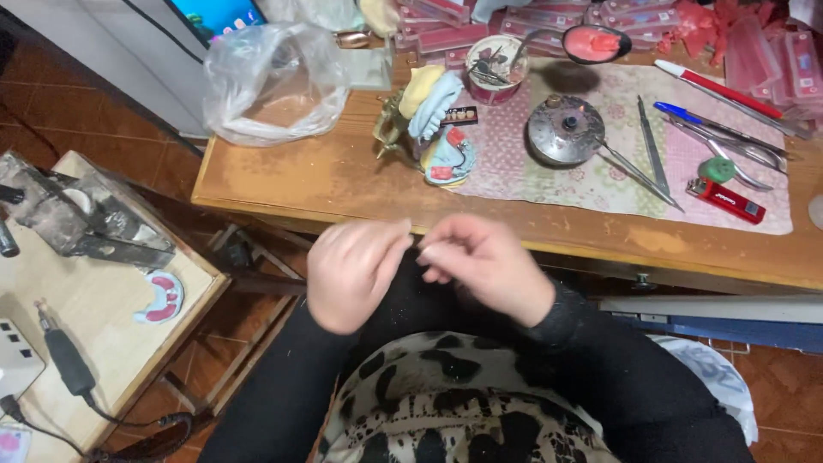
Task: The person handles a small pink object and a dental articulator with a denture model. They manipulate the small object with both hands, then open the articulator to place the object inside the denture. The person closes the articulator and continues to adjust the small object within the model.
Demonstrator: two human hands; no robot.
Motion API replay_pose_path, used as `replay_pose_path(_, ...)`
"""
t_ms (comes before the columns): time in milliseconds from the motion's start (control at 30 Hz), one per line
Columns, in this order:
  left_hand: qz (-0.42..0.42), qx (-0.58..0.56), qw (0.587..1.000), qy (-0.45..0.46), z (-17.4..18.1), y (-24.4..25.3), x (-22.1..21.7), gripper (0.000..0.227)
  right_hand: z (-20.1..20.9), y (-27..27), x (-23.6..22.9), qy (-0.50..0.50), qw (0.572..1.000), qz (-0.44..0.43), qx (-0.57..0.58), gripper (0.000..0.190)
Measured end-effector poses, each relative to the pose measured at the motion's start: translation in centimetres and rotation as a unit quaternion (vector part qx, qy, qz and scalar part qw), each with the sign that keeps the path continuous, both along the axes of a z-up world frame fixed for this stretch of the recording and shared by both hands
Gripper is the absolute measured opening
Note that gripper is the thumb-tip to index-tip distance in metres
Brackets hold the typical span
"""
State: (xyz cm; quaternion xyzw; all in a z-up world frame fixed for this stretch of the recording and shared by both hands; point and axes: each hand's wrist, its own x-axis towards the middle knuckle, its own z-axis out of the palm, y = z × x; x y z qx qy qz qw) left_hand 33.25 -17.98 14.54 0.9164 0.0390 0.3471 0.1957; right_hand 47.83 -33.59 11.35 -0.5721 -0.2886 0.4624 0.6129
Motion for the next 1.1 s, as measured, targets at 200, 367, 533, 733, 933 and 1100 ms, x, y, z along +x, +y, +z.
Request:
replay_pose_path(200, -0.008, 0.003, 0.999, -0.039, -1.1, 0.3, 6.3, 0.016, -1.0, -2.1, 4.5, -0.048, 0.993, -0.097, 0.054, 0.011)
replay_pose_path(367, -0.011, -0.01, 0.999, -0.029, -1.0, 0.1, 8.2, 0.018, -1.5, -2.4, 6.0, -0.051, 0.99, -0.118, 0.057, 0.01)
replay_pose_path(533, 0.023, -0.059, 0.998, 0.002, -1.8, 0.0, 8.8, 0.018, -1.7, -2.7, 6.2, -0.02, 0.994, -0.1, 0.046, 0.01)
replay_pose_path(733, 0.028, -0.18, 0.982, 0.053, -1.7, 0.4, 9.1, 0.016, -1.5, -2.9, 6.0, -0.015, 0.995, -0.089, 0.044, 0.01)
replay_pose_path(933, 0.046, -0.222, 0.969, 0.1, -1.1, 0.1, 9.2, 0.017, -1.3, -3.0, 5.8, -0.02, 0.995, -0.082, 0.045, 0.01)
replay_pose_path(1100, 0.012, -0.278, 0.955, 0.099, -1.0, 0.4, 8.9, 0.026, -1.5, -3.1, 5.8, -0.061, 0.995, -0.079, 0.029, 0.012)
